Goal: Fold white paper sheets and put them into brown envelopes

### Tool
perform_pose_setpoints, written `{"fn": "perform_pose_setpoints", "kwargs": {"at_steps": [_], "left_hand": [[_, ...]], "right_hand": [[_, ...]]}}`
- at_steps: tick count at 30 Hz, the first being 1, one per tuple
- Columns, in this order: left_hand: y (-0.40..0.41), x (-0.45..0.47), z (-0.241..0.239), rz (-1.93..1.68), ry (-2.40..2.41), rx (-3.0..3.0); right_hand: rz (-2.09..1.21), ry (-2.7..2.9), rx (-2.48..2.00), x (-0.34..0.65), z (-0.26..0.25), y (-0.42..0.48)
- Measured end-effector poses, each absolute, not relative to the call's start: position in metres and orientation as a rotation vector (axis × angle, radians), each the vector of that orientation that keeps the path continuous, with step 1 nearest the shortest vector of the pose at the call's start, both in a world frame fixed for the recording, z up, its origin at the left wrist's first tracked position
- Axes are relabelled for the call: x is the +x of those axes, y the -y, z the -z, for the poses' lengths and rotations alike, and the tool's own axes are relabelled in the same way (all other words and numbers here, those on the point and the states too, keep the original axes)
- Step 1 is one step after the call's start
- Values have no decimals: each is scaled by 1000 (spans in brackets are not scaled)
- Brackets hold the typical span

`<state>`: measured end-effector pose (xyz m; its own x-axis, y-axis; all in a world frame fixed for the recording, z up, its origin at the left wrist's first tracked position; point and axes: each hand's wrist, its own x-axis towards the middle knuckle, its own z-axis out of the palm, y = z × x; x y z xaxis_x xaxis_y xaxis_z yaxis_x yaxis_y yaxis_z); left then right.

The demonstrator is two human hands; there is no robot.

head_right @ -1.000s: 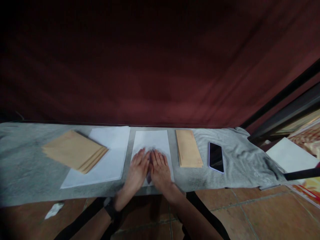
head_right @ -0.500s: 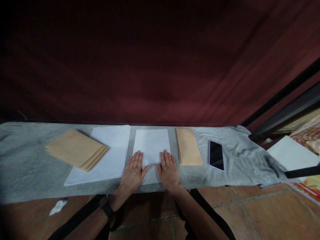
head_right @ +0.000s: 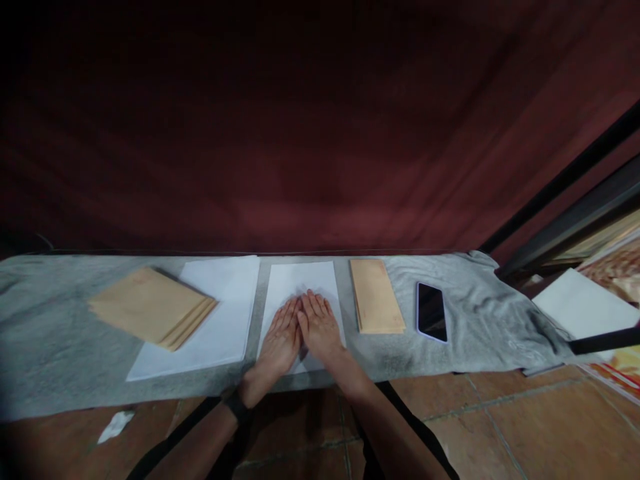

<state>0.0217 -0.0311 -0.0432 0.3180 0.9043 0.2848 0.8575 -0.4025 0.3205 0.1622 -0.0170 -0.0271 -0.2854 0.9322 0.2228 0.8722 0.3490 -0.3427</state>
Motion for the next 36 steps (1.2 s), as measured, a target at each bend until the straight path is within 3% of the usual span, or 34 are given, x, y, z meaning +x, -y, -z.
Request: {"fn": "perform_pose_setpoints", "kwargs": {"at_steps": [7,13,21,36], "left_hand": [[12,9,50,-449,-1857,2401],[-15,13,40,-301,-2106,2327],[-87,36,30,-208,-1793,2504],[-86,-7,37,-434,-2005,2340]], "right_hand": [[-83,2244,-1596,161,52,3],[-60,2088,-1903,174,44,-27],[-170,2136,-1790,150,37,-65],[86,1969,-1972,184,52,-56]]}}
